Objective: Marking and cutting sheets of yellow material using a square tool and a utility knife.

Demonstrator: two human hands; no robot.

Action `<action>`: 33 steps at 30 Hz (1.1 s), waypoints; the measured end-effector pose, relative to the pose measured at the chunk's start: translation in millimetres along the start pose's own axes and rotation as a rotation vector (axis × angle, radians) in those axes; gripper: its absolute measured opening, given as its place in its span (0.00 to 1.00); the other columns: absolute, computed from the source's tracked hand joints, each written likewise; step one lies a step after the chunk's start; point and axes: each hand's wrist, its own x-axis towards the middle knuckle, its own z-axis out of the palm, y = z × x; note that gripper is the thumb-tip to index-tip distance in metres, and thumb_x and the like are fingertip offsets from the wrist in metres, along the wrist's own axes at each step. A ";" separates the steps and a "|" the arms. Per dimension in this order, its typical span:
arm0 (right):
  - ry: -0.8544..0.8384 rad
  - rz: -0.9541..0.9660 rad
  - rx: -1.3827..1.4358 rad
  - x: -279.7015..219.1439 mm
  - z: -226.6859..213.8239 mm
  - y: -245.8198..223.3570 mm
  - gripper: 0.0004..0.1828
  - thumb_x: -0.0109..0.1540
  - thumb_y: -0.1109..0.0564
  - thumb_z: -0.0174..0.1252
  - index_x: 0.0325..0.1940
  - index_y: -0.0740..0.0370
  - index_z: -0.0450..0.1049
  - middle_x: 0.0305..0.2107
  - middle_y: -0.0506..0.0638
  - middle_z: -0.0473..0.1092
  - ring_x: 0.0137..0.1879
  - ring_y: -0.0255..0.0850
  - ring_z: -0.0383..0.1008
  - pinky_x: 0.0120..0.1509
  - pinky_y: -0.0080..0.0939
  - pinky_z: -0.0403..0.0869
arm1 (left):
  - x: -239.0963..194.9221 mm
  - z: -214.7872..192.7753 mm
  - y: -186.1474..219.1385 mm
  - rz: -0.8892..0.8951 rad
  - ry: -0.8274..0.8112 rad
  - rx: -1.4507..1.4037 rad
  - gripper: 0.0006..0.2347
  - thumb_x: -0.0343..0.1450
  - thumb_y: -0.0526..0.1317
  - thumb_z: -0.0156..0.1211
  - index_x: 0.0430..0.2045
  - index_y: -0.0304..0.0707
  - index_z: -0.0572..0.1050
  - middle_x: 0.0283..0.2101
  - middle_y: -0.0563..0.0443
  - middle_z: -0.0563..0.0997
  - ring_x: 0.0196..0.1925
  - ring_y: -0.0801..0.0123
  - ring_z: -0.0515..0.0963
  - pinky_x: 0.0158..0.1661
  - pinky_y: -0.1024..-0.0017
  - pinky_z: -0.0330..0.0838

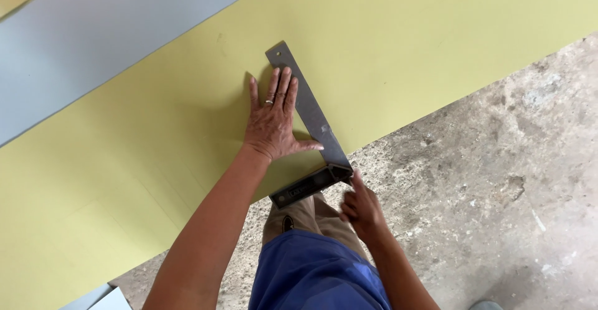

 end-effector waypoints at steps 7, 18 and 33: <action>0.268 -0.392 -0.931 -52.1 5.7 -68.9 0.20 0.68 0.50 0.52 0.59 0.60 0.78 0.18 0.47 0.72 0.20 0.32 0.66 0.21 0.36 0.67 | -1.9 -19.1 10.0 -0.050 -0.170 0.037 0.66 0.48 0.85 0.49 0.74 0.32 0.42 0.78 0.41 0.36 0.79 0.55 0.30 0.70 0.38 0.22; 0.026 -0.871 -1.280 51.4 150.0 -153.2 0.12 0.66 0.55 0.61 0.53 0.54 0.83 0.20 0.49 0.77 0.20 0.27 0.64 0.23 0.31 0.66 | 0.6 -30.1 16.9 -0.112 -0.187 -0.029 0.66 0.48 0.77 0.65 0.73 0.29 0.41 0.79 0.40 0.38 0.80 0.55 0.34 0.71 0.36 0.27; -0.035 -0.401 -1.270 -5.0 -83.2 -15.6 0.29 0.67 0.42 0.54 0.74 0.42 0.65 0.42 0.49 0.75 0.41 0.29 0.72 0.44 0.37 0.70 | -1.3 -31.2 13.6 -0.098 -0.249 0.039 0.66 0.50 0.82 0.55 0.73 0.28 0.41 0.78 0.38 0.36 0.79 0.51 0.32 0.69 0.35 0.25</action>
